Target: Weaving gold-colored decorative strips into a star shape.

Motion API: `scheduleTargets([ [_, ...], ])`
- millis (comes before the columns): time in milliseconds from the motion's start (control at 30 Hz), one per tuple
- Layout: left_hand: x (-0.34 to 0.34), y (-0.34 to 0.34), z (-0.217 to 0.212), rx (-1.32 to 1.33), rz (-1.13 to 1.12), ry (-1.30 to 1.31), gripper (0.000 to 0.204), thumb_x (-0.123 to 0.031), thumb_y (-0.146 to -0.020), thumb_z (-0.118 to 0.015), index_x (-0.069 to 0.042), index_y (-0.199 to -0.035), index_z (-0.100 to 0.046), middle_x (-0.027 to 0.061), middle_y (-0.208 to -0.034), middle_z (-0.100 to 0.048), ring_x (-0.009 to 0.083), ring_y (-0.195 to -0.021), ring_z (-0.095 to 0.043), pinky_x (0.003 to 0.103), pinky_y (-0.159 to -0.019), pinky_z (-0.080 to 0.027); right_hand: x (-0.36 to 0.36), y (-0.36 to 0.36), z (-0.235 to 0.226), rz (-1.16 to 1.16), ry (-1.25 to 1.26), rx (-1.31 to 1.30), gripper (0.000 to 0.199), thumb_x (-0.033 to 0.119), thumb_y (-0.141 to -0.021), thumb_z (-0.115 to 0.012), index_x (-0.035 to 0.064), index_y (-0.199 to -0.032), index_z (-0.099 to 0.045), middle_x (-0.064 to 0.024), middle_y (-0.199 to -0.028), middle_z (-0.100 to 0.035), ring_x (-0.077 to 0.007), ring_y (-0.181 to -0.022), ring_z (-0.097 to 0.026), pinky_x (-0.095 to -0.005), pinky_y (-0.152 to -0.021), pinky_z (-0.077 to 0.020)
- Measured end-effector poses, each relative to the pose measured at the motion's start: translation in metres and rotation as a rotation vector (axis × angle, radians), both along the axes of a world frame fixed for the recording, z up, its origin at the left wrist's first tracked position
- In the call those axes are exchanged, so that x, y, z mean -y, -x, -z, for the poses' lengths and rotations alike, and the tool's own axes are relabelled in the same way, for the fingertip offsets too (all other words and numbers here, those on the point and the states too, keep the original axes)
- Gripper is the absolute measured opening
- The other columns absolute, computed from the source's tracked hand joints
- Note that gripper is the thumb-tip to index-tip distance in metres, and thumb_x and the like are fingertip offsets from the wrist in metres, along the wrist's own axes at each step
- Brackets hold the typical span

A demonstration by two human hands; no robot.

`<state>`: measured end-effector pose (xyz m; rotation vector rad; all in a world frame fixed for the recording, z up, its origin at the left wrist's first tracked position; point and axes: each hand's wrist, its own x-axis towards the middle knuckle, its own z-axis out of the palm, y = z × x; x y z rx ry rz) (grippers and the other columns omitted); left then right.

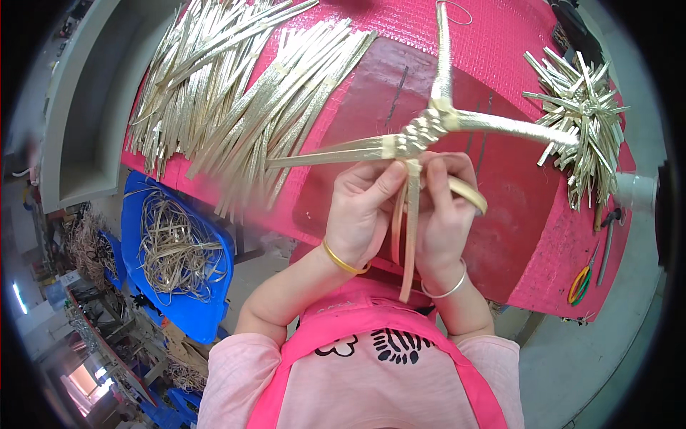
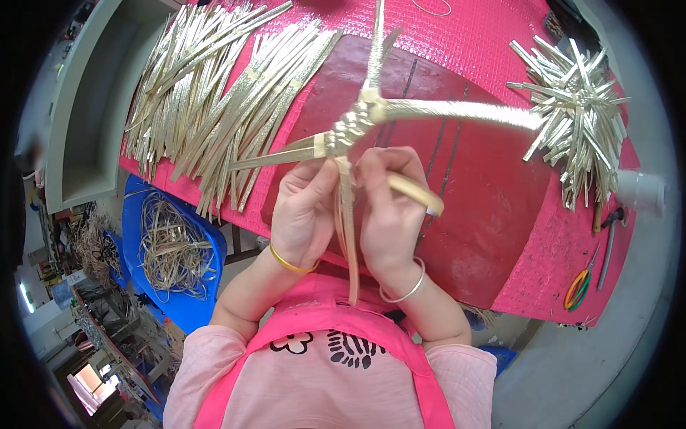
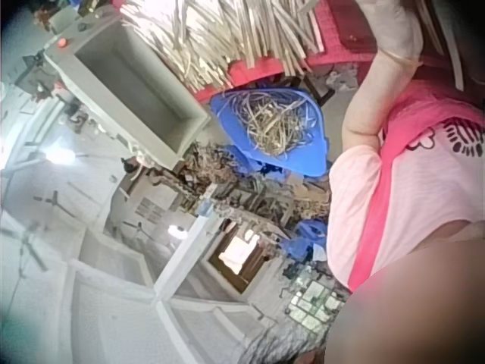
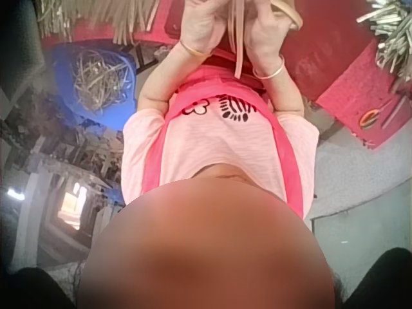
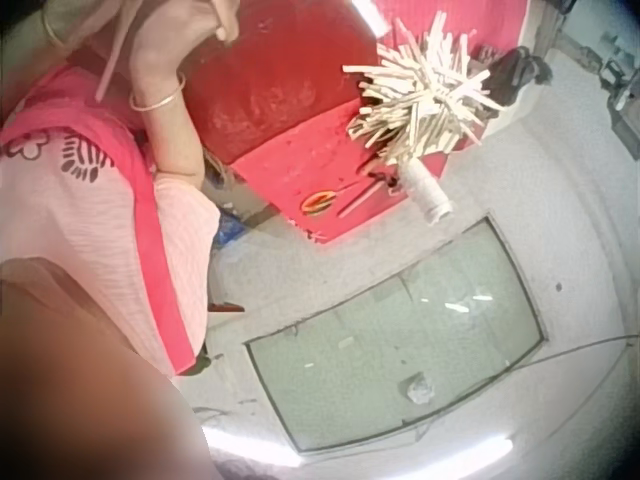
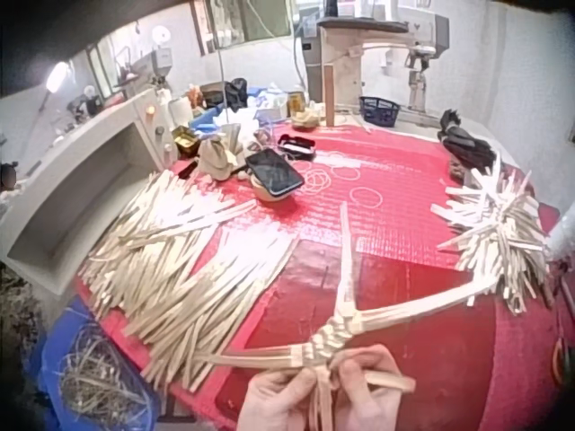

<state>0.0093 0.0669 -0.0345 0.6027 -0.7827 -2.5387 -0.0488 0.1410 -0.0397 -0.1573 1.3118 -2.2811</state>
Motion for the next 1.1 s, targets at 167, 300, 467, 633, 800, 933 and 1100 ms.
scheduleTargets([
  [167, 0.006, -0.006, 0.008, 0.1, -0.003, 0.044, 0.013, -0.009, -0.081, -0.05, 0.0, -0.088, -0.056, 0.0068, -0.076, -0.058, 0.012, -0.064, -0.055, 0.024, -0.055, -0.045, -0.024, 0.04, 0.002, -0.288, -0.24, -0.188, 0.015, 0.014, -0.085, -0.042, 0.0019, -0.081, -0.05, 0.0014, -0.065, -0.044, -0.0075, -0.06, -0.039, -0.0198, -0.058, -0.0328],
  [300, 0.0, -0.001, 0.009, 0.178, 0.009, 0.219, 0.017, -0.006, -0.077, -0.053, 0.0, -0.093, -0.055, 0.0065, -0.082, -0.058, 0.0121, -0.069, -0.055, 0.026, -0.059, -0.046, -0.057, 0.069, -0.008, -0.725, -1.09, -0.855, 0.024, 0.02, -0.078, -0.051, -0.0014, -0.09, -0.054, -0.0079, -0.072, -0.053, -0.0204, -0.065, -0.048, -0.0297, -0.064, -0.0392],
  [467, -0.024, 0.014, 0.004, 0.171, 0.011, 0.323, 0.022, -0.004, -0.075, -0.055, 0.001, -0.096, -0.054, 0.0063, -0.089, -0.058, 0.0117, -0.079, -0.055, 0.024, -0.07, -0.044, -0.06, 0.071, -0.037, -0.34, -0.972, -1.129, 0.036, 0.023, -0.068, -0.063, -0.0037, -0.091, -0.055, -0.0113, -0.087, -0.056, -0.0232, -0.087, -0.05, -0.0324, -0.076, -0.0385],
  [633, -0.033, 0.043, 0.013, 0.025, 0.401, 1.169, 0.016, -0.007, -0.074, -0.055, -0.001, -0.089, -0.056, 0.0088, -0.084, -0.057, 0.0194, -0.076, -0.056, 0.029, -0.068, -0.044, -0.063, 0.102, -0.042, 0.075, -0.47, -0.318, 0.028, 0.011, -0.078, -0.055, -0.0021, -0.102, -0.051, -0.0065, -0.087, -0.057, -0.0093, -0.075, -0.053, -0.0202, -0.067, -0.0425],
  [800, 0.036, 0.035, 0.026, 0.278, -0.069, 1.772, 0.006, -0.008, -0.07, -0.055, -0.004, -0.075, -0.056, 0.0111, -0.077, -0.055, 0.0261, -0.071, -0.053, 0.034, -0.064, -0.043, -0.201, 0.324, -0.059, 0.059, -0.718, -0.399, 0.039, 0.021, -0.081, -0.051, -0.0009, -0.113, -0.044, -0.0083, -0.109, -0.049, -0.0149, -0.097, -0.048, -0.0254, -0.081, -0.0381],
  [933, 0.105, 0.037, 0.037, 0.886, -0.278, 2.013, 0.009, -0.012, -0.069, -0.057, -0.005, -0.074, -0.056, 0.0106, -0.075, -0.055, 0.0263, -0.07, -0.053, 0.035, -0.061, -0.043, -0.205, 0.329, -0.051, 0.323, -1.174, -1.038, 0.04, 0.023, -0.082, -0.05, 0.0001, -0.114, -0.044, -0.0096, -0.108, -0.05, -0.0156, -0.096, -0.048, -0.0262, -0.082, -0.0373],
  [1100, 0.126, 0.028, 0.051, 1.051, -0.101, 1.835, 0.016, -0.015, -0.067, -0.061, -0.005, -0.078, -0.054, 0.0099, -0.075, -0.055, 0.0253, -0.07, -0.053, 0.035, -0.06, -0.042, -0.048, 0.132, -0.04, -0.252, -0.905, -0.924, 0.018, 0.01, -0.077, -0.053, 0.0013, -0.093, -0.058, -0.0053, -0.083, -0.058, -0.0088, -0.075, -0.052, -0.0217, -0.066, -0.0395],
])
